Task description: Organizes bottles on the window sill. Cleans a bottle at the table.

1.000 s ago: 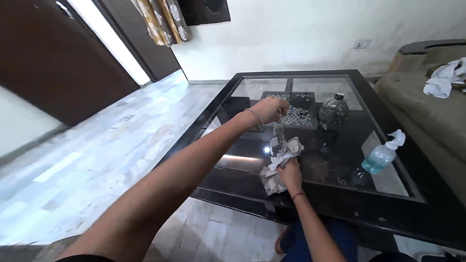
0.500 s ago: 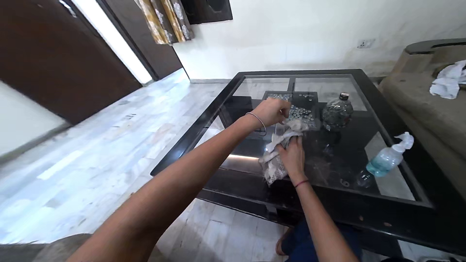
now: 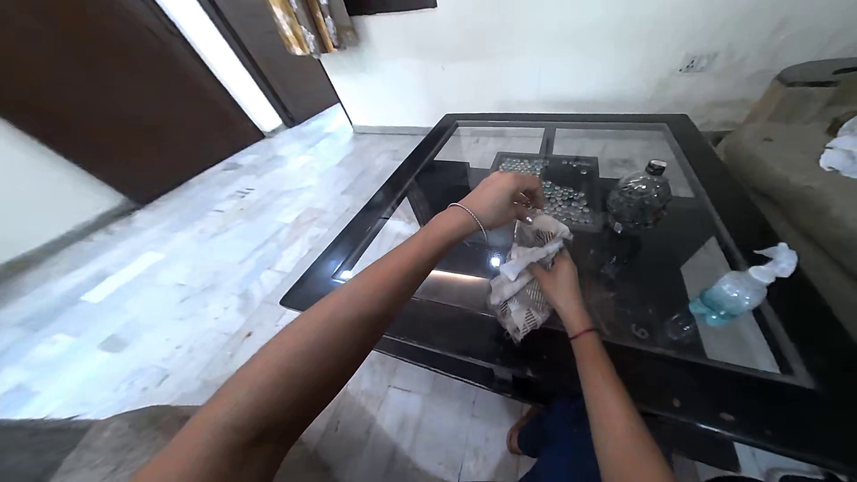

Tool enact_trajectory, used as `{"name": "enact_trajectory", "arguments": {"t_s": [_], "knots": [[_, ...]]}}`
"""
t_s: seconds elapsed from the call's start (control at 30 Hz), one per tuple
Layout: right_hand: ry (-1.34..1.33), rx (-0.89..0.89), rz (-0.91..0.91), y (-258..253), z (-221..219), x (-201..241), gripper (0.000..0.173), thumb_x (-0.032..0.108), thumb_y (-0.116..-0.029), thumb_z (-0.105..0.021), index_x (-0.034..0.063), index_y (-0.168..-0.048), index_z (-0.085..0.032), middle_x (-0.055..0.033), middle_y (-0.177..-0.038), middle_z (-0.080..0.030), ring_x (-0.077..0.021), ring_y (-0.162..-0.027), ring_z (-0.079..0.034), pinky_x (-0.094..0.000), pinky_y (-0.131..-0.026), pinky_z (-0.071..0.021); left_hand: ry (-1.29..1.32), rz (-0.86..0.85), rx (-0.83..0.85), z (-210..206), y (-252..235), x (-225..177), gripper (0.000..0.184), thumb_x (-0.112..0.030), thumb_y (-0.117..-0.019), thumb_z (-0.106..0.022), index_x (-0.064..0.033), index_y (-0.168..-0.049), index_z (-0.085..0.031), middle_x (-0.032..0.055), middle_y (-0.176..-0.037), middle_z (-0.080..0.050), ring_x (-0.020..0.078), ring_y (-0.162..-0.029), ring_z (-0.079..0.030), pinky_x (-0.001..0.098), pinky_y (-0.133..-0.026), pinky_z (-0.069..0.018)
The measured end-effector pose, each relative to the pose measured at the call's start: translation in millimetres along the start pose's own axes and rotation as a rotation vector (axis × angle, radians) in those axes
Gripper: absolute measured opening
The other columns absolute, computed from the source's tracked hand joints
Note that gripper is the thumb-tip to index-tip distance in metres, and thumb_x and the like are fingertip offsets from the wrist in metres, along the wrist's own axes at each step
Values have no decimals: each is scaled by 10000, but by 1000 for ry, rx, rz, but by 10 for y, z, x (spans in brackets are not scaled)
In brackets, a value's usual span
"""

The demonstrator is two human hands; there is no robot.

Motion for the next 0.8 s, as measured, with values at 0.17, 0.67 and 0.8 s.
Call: {"name": "enact_trajectory", "arguments": {"t_s": [0.17,0.67,0.8], "knots": [[75,19,-67,39,-21,-108,434,146,-930,-762,-162,-1203,-623,-348,-1308,-571,-461,-1162,-612,-608,-988,-470,-61,43,4,-29,38,7,279,-9,-967,-662,-4,-1242,-713,178,-1174,-730,285,-1053,-697,450,-978,-501],[163,-82,-75,301,86,202,385,173,-957,-736,-140,-1163,-648,-361,-1353,-537,-486,-1106,-635,-605,-926,-510,-68,101,-22,-31,9,62,277,0,-954,-683,76,-1220,-677,290,-1307,-599,391,-1204,-606,480,-1045,-478],[93,-156,25,78,242,759,494,241,-922,-776,-140,-1203,-635,-358,-1361,-514,-506,-1204,-546,-619,-977,-456,-67,113,-9,13,3,25,285,19,-923,-705,54,-1206,-708,251,-1205,-671,349,-1115,-660,467,-1017,-498]]}}
Point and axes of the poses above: each hand's wrist, its own y-axis away from the middle knuckle, its own z-axis out of the back of the hand, x = y × z, the point moved 10 cm from there along -y, towards the middle knuckle
